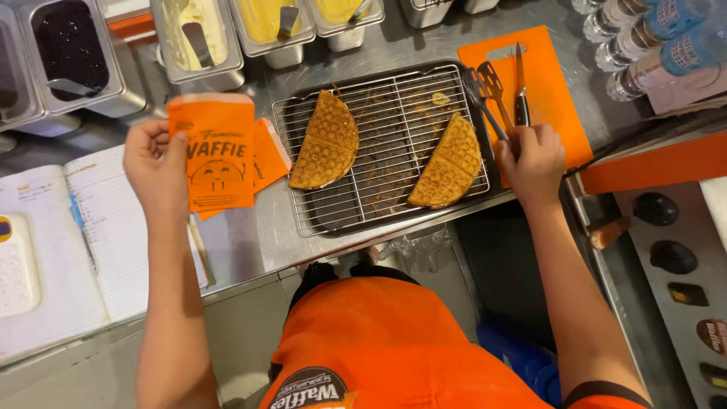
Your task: The person spreads a dark topping onto a waffle using a spatula, folds it, and places it on a wire rack. They then wrap the waffle in an orange paper sleeve, place it in a brown paper bag, and hand it to a customer. Finally, they write on a notepad and use a calculator.
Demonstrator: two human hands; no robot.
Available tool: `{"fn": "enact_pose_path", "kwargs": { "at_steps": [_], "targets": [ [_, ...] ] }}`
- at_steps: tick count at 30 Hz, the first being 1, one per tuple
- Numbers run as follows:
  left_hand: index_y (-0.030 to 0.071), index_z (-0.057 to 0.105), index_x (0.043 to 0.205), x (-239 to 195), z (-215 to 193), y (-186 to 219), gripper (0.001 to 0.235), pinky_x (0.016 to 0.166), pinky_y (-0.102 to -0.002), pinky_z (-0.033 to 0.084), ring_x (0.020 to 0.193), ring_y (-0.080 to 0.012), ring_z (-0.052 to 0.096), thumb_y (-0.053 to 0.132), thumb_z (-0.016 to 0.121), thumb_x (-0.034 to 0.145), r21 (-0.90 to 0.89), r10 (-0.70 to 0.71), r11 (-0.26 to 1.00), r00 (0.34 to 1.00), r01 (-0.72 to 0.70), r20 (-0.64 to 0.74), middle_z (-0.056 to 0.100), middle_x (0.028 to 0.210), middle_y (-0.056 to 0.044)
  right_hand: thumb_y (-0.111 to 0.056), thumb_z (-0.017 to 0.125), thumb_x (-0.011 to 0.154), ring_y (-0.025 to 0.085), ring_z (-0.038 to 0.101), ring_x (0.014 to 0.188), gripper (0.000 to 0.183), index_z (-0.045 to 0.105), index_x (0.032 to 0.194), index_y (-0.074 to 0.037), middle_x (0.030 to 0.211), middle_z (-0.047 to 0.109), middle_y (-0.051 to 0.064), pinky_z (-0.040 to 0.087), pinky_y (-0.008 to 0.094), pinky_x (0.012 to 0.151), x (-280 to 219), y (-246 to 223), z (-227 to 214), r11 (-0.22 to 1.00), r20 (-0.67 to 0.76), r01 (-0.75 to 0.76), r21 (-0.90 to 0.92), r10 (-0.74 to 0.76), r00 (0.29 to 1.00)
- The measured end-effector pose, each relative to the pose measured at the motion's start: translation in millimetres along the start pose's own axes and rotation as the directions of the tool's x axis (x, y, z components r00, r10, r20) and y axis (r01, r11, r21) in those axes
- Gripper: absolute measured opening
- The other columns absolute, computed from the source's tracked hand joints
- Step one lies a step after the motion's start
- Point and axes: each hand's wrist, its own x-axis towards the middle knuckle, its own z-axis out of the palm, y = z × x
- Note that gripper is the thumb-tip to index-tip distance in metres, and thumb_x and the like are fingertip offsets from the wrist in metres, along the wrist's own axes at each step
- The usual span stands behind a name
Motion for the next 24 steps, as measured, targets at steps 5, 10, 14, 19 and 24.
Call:
{"fn": "enact_pose_path", "kwargs": {
  "at_steps": [5,10,14,19,24],
  "targets": [
    [-0.002,0.07,0.119,-1,-4,65,0.011,0.091,-0.023,0.053,0.097,-0.0069,0.065,0.003,0.063,0.111,-0.177,-0.059,0.983,0.997,0.05,-0.047,0.072,0.108,0.0,-0.003,0.075,0.101,0.037,0.062,0.098,0.018,0.063,0.113,0.002,0.108,0.059,0.017,0.053,0.049,0.09,17,-20,-21,0.994,-0.1,-0.1,0.052,0.104,0.99],
    [-0.002,0.074,0.12,-9,8,137,0.017,0.081,-0.021,0.047,0.09,-0.0057,0.058,0.005,0.067,0.106,0.073,-0.016,0.997,0.977,0.001,0.211,0.064,0.096,0.001,-0.002,0.062,0.099,0.013,0.066,0.078,0.017,0.061,0.116,0.003,0.11,0.057,0.008,0.051,0.027,0.067,17,-108,-117,0.715,0.246,-0.322,0.621,0.213,0.946],
    [0.002,0.076,0.12,-13,28,184,0.022,0.077,-0.023,0.047,0.085,-0.0086,0.059,0.006,0.067,0.101,0.097,0.029,0.992,0.911,-0.076,0.411,0.063,0.09,-0.001,-0.004,0.071,0.093,0.012,0.059,0.082,0.022,0.069,0.114,0.003,0.104,0.063,0.007,0.044,0.025,0.067,14,-177,-165,0.69,0.346,-0.228,0.687,-0.035,0.937],
    [0.003,0.076,0.119,-16,33,210,0.021,0.078,-0.023,0.049,0.087,-0.0092,0.061,0.009,0.067,0.1,-0.014,0.047,0.999,0.846,-0.046,0.53,0.068,0.093,-0.002,-0.007,0.072,0.093,0.01,0.058,0.08,0.019,0.07,0.11,0.001,0.101,0.063,0.005,0.045,0.022,0.066,21,-195,-174,0.671,0.385,-0.281,0.686,-0.007,0.923],
    [0.003,0.076,0.117,-14,32,210,0.021,0.079,-0.027,0.05,0.086,-0.0149,0.065,0.01,0.069,0.098,0.048,0.123,0.982,0.806,-0.184,0.578,0.071,0.091,-0.006,-0.008,0.074,0.089,0.013,0.062,0.081,0.019,0.071,0.107,0.0,0.098,0.066,0.005,0.048,0.025,0.067,12,-197,-173,0.692,0.386,-0.228,0.685,-0.079,0.919]
  ]
}}
